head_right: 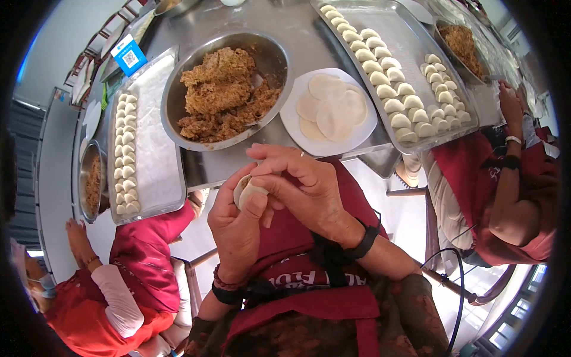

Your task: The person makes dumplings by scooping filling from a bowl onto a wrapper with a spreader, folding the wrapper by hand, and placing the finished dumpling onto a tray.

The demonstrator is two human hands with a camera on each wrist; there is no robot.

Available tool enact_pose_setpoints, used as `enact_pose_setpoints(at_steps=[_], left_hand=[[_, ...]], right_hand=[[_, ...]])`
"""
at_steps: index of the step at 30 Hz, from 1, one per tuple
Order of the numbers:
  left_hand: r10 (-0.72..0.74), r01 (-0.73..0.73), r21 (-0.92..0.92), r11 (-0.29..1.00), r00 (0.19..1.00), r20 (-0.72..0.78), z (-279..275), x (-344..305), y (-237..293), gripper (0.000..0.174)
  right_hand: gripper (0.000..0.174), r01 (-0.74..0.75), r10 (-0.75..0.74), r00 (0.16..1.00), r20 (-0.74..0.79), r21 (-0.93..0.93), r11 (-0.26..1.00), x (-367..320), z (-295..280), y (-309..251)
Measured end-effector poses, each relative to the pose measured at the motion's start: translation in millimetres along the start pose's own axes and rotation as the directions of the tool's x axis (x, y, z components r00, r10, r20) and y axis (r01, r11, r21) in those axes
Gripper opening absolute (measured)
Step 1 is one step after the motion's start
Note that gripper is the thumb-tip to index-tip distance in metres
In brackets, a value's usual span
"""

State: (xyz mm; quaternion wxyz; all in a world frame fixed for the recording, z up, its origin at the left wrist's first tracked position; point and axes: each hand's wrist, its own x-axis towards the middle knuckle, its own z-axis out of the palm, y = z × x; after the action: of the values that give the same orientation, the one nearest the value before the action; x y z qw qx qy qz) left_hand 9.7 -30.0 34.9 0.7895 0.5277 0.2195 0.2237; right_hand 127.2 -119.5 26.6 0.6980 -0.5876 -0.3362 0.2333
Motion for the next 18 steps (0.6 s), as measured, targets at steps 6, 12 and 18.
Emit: enact_pose_setpoints(at_steps=[6,12,18], left_hand=[[0.120,-0.136,-0.152,0.979,0.987,-0.110,3.3,-2.0,0.4,0.043],[0.182,-0.189,-0.186,0.964,0.982,-0.054,0.8,0.1,-2.0,0.051],[0.154,-0.159,-0.169,0.973,0.987,-0.045,-0.2,-1.4,-5.0,0.056]], right_hand=[[0.030,-0.018,0.028,0.996,-0.084,0.113,0.993,-2.4,11.6,-8.2],[0.034,-0.384,0.333,0.923,0.191,0.509,0.771,-8.1,2.3,-7.3],[0.028,-0.363,0.400,0.914,0.064,0.571,0.736,-11.1,7.6,-3.6]])
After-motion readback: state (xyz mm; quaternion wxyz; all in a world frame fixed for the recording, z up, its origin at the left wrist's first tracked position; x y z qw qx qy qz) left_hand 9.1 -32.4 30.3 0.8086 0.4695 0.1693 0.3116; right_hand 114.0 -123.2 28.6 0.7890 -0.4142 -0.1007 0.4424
